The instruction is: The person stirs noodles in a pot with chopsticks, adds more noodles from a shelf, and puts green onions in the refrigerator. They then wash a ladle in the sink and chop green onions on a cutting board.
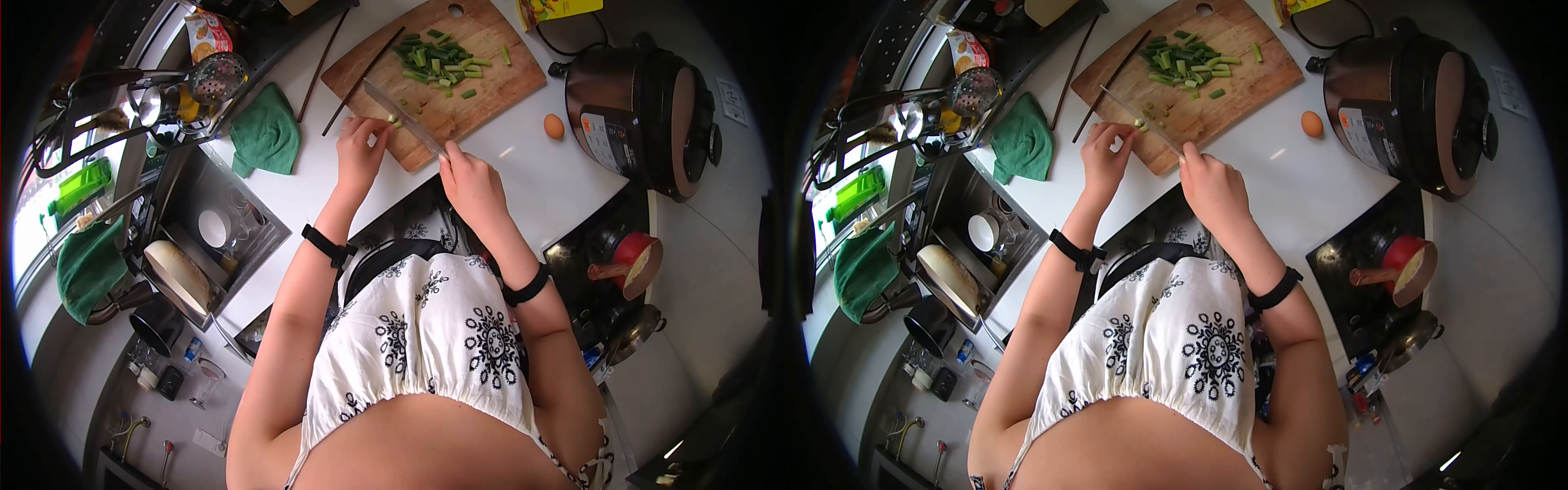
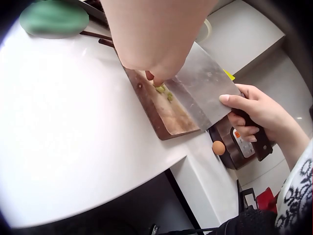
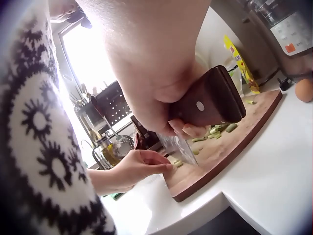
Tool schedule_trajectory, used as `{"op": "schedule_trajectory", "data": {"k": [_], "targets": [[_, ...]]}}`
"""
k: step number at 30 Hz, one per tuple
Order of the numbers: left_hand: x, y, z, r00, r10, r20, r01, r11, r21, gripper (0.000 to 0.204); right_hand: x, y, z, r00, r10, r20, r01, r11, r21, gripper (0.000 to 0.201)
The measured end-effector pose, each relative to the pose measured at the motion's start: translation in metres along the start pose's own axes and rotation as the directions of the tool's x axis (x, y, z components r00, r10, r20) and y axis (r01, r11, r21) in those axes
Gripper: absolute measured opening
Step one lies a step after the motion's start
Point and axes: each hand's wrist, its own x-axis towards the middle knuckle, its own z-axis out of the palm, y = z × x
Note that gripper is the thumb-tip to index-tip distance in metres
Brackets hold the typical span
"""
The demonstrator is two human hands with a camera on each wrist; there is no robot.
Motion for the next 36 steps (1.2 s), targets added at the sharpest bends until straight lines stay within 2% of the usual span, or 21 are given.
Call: {"op": "schedule_trajectory", "data": {"k": [7,19,22,27,29,31,36], "targets": [[-0.003,-0.001,-0.002,1.0,0.008,0.014,-0.009,0.999,0.041,0.011,0.001,-0.002,0.001,0.995,-0.089,-0.045,0.086,0.994,-0.067,0.014],[0.0,0.002,0.004,0.998,0.0,0.066,0.0,1.0,-0.007,0.008,0.007,-0.007,0.005,0.998,-0.059,0.0,0.058,0.983,-0.177,0.012],[-0.001,0.003,0.003,0.998,-0.004,0.064,0.004,1.0,-0.001,0.007,0.005,-0.008,0.014,0.998,-0.06,-0.025,0.052,0.972,-0.229,0.012],[-0.004,0.004,0.0,0.999,-0.033,0.04,0.033,0.999,0.016,0.009,0.004,-0.007,0.02,0.998,-0.048,-0.048,0.037,0.979,-0.201,0.011],[-0.005,0.003,0.002,0.999,-0.021,-0.026,0.023,0.997,0.07,0.012,0.004,-0.008,0.018,0.998,-0.035,-0.049,0.024,0.977,-0.213,0.01],[-0.007,-0.001,0.002,0.999,-0.016,-0.031,0.019,0.996,0.085,0.012,0.008,-0.01,0.016,0.999,0.025,0.036,-0.019,0.987,-0.161,0.015],[-0.009,-0.008,0.004,1.0,-0.028,0.0,0.028,0.998,0.052,0.013,0.009,-0.012,0.019,0.999,-0.027,-0.043,0.021,0.989,-0.145,0.011]]}}
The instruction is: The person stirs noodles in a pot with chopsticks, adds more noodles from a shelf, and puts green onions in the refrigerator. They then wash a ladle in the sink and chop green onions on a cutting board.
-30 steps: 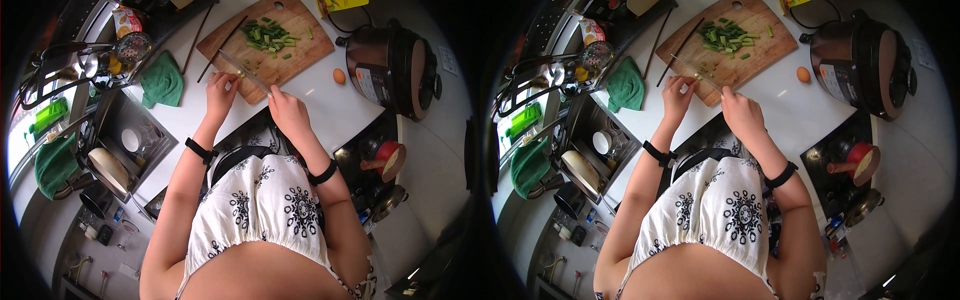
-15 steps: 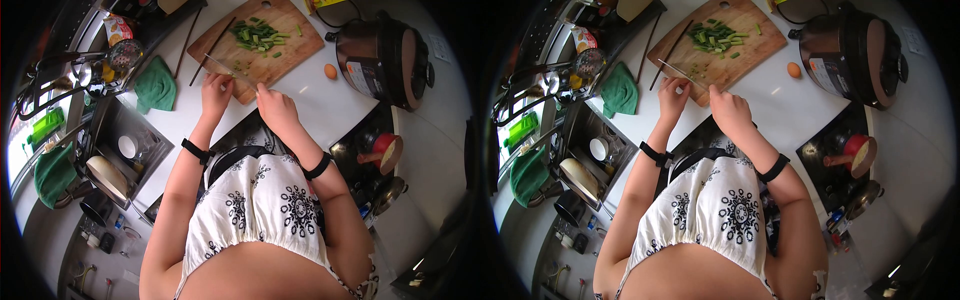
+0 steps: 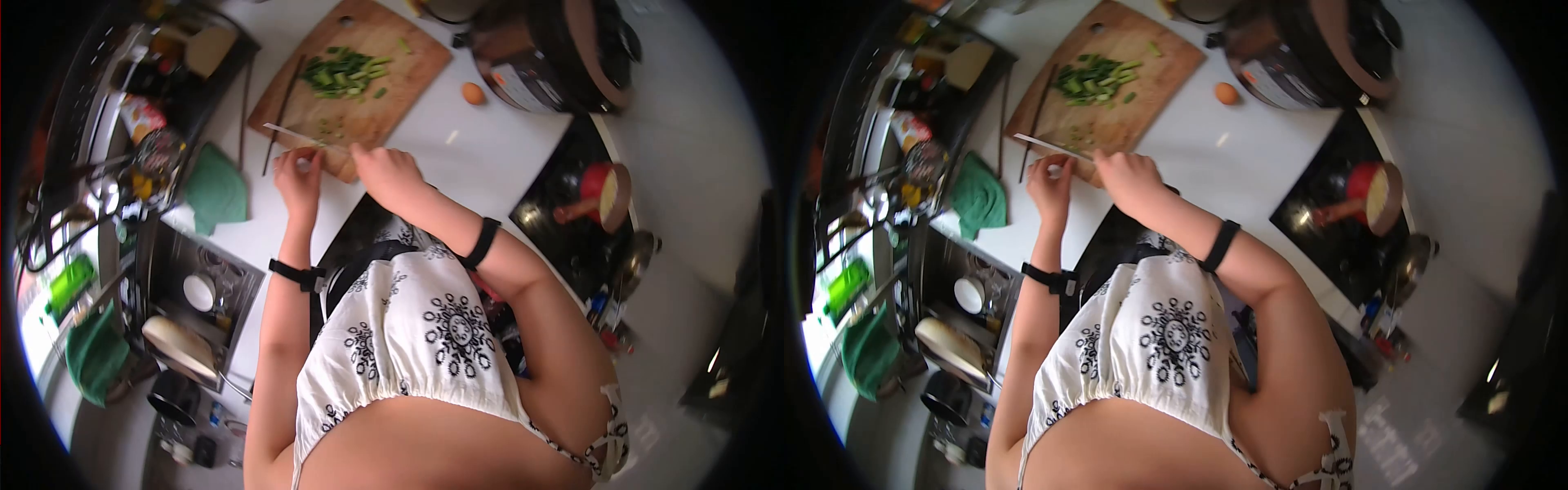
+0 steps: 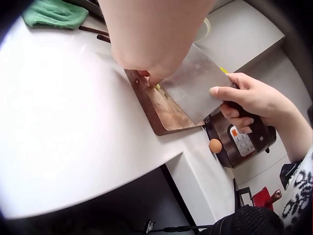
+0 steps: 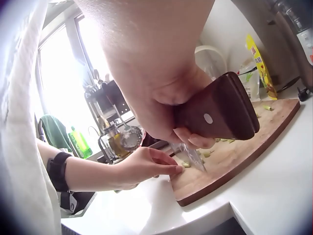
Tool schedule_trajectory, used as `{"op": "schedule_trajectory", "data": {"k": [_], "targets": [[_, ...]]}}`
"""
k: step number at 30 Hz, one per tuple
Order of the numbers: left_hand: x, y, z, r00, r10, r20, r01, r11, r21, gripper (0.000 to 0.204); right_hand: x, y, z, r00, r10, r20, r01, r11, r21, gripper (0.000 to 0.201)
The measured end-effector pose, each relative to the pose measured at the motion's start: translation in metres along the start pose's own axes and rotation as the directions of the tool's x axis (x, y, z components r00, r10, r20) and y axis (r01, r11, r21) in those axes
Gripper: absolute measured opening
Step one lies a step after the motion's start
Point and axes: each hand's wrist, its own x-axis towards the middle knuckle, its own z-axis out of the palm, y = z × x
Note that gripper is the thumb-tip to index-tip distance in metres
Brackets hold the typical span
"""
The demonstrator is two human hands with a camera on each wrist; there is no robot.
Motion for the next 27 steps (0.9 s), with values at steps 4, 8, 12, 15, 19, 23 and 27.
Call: {"op": "schedule_trajectory", "data": {"k": [4,8,12,15,19,23,27], "targets": [[-0.001,-0.003,0.002,1.0,0.018,0.018,-0.018,1.0,0.016,0.012,-0.005,0.0,0.003,0.999,0.032,-0.013,-0.032,0.999,0.005,0.014],[0.003,0.006,-0.004,0.979,0.135,-0.15,-0.13,0.991,0.041,0.01,-0.008,0.0,0.008,0.999,0.031,0.013,-0.031,0.999,0.032,0.023],[0.054,0.047,-0.042,0.844,0.424,-0.33,-0.392,0.906,0.161,0.027,-0.008,-0.003,0.0,0.997,0.037,0.073,-0.039,0.999,0.034,0.033],[0.097,0.071,-0.04,0.854,0.501,-0.14,-0.456,0.851,0.261,0.038,-0.011,-0.006,0.002,0.999,0.013,0.047,-0.015,0.998,0.055,0.033],[0.111,0.05,-0.021,0.836,0.531,0.142,-0.545,0.77,0.331,0.046,-0.008,-0.007,0.001,0.998,0.034,0.047,-0.037,0.996,0.086,0.028],[0.11,0.048,-0.019,0.846,0.511,0.155,-0.534,0.806,0.257,0.046,-0.012,-0.01,-0.004,0.994,0.041,0.098,-0.051,0.993,0.102,0.026],[0.116,0.046,-0.018,0.844,0.505,0.18,-0.535,0.813,0.23,0.045,-0.008,-0.01,0.001,0.999,0.037,-0.01,-0.036,0.996,0.084,0.015]]}}
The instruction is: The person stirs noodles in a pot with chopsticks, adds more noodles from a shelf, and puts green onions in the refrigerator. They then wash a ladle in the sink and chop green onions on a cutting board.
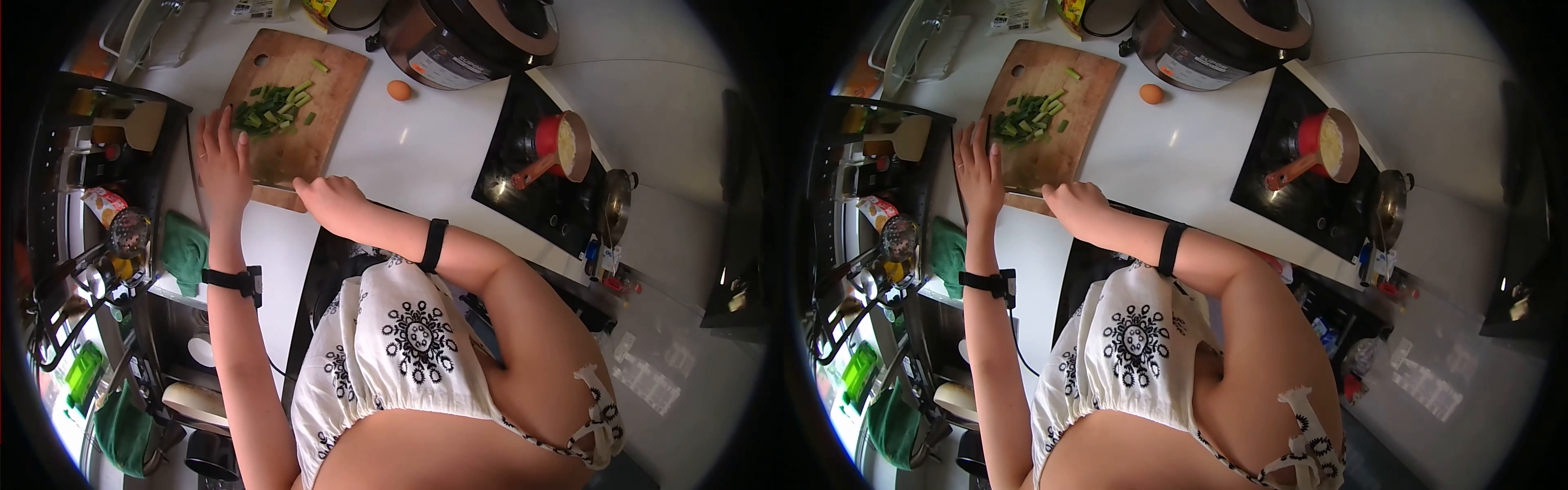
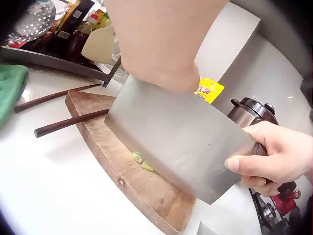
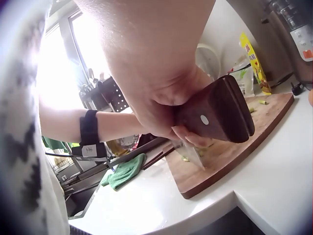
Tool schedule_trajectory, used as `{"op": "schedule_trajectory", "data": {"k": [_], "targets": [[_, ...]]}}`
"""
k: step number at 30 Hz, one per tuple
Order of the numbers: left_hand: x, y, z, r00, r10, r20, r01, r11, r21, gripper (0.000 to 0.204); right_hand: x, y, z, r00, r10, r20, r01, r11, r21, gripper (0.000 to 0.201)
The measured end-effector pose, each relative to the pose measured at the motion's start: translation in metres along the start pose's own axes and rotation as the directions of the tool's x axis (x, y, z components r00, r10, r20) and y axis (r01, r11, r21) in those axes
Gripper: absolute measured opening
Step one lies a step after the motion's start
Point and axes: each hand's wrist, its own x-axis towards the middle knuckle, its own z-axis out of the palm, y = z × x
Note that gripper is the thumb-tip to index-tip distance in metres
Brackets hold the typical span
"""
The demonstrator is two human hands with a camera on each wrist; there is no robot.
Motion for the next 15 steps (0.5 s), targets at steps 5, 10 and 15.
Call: {"op": "schedule_trajectory", "data": {"k": [5,10,15], "targets": [[-0.004,0.003,0.0,0.999,0.004,0.043,-0.006,0.999,0.04,0.044,-0.005,0.003,0.009,1.0,-0.007,-0.03,0.007,1.0,-0.004,0.014],[0.0,0.014,0.007,0.995,0.069,0.076,-0.084,0.974,0.213,0.046,-0.007,0.015,0.024,0.997,0.073,-0.031,-0.071,0.996,0.053,0.01],[-0.002,0.005,0.007,0.994,0.072,0.082,-0.086,0.979,0.184,0.044,-0.003,0.011,0.027,0.997,0.06,-0.048,-0.059,0.998,0.032,0.015]]}}
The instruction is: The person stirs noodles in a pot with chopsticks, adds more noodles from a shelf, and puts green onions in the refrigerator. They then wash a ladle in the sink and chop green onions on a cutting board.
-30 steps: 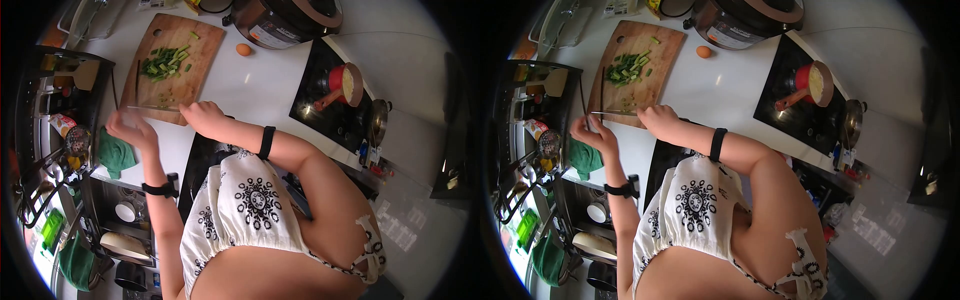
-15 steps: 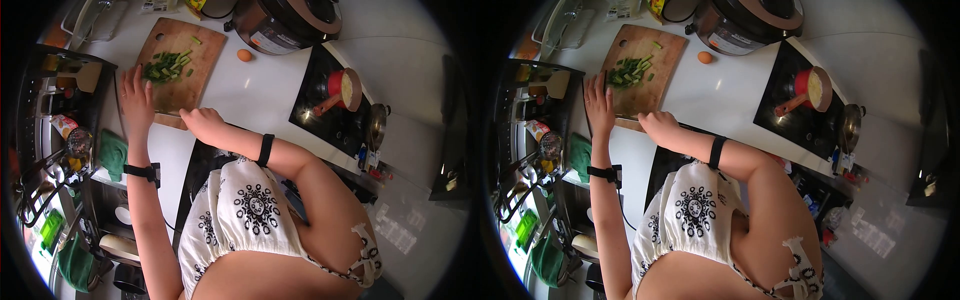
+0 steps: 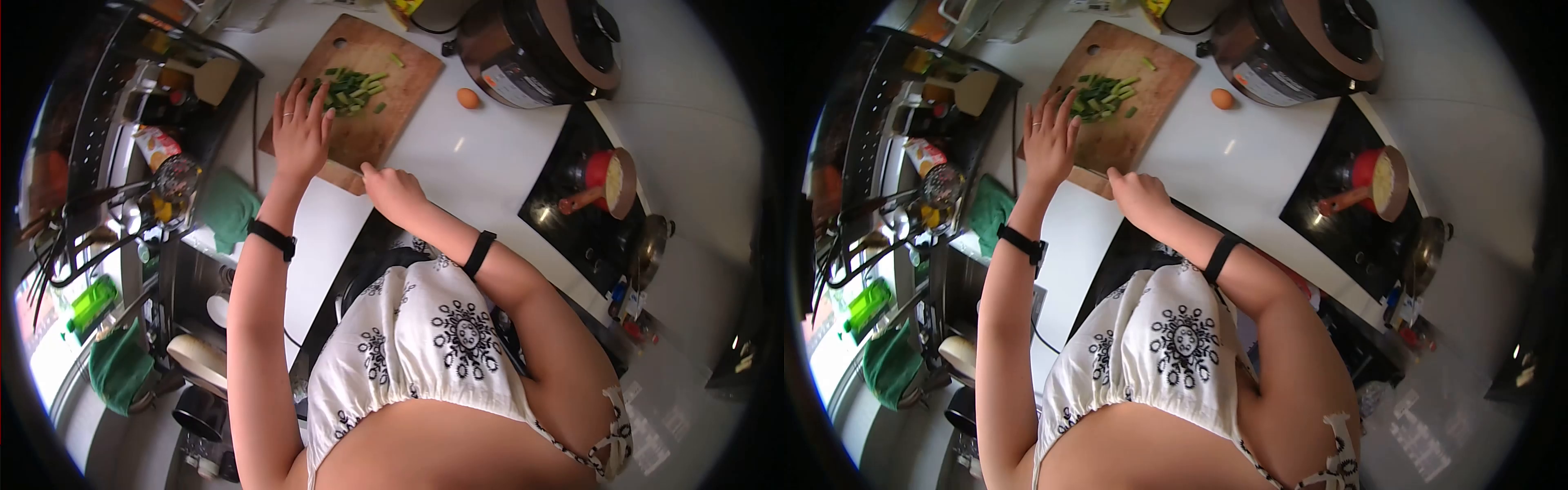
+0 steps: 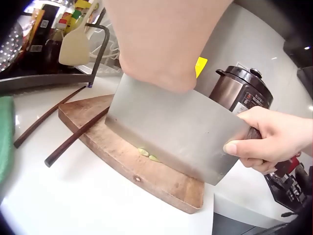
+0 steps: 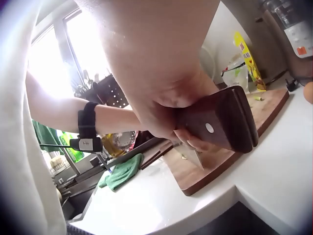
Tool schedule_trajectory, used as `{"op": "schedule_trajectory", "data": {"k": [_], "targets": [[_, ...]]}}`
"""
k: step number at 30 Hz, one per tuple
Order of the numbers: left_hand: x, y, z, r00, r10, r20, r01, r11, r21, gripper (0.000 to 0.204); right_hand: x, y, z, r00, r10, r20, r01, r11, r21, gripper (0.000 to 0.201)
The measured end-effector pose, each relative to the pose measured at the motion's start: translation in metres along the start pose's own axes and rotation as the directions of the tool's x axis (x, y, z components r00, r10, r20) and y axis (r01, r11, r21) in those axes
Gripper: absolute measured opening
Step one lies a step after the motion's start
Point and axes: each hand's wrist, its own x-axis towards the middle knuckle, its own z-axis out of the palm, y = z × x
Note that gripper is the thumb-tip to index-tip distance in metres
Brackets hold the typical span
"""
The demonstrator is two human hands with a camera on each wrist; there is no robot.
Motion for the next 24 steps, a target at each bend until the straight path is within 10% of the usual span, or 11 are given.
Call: {"op": "schedule_trajectory", "data": {"k": [24], "targets": [[-0.013,-0.018,0.006,0.994,-0.099,-0.056,0.091,0.987,-0.131,0.047,0.01,-0.014,0.005,0.999,-0.014,0.049,0.022,0.988,-0.153,0.005]]}}
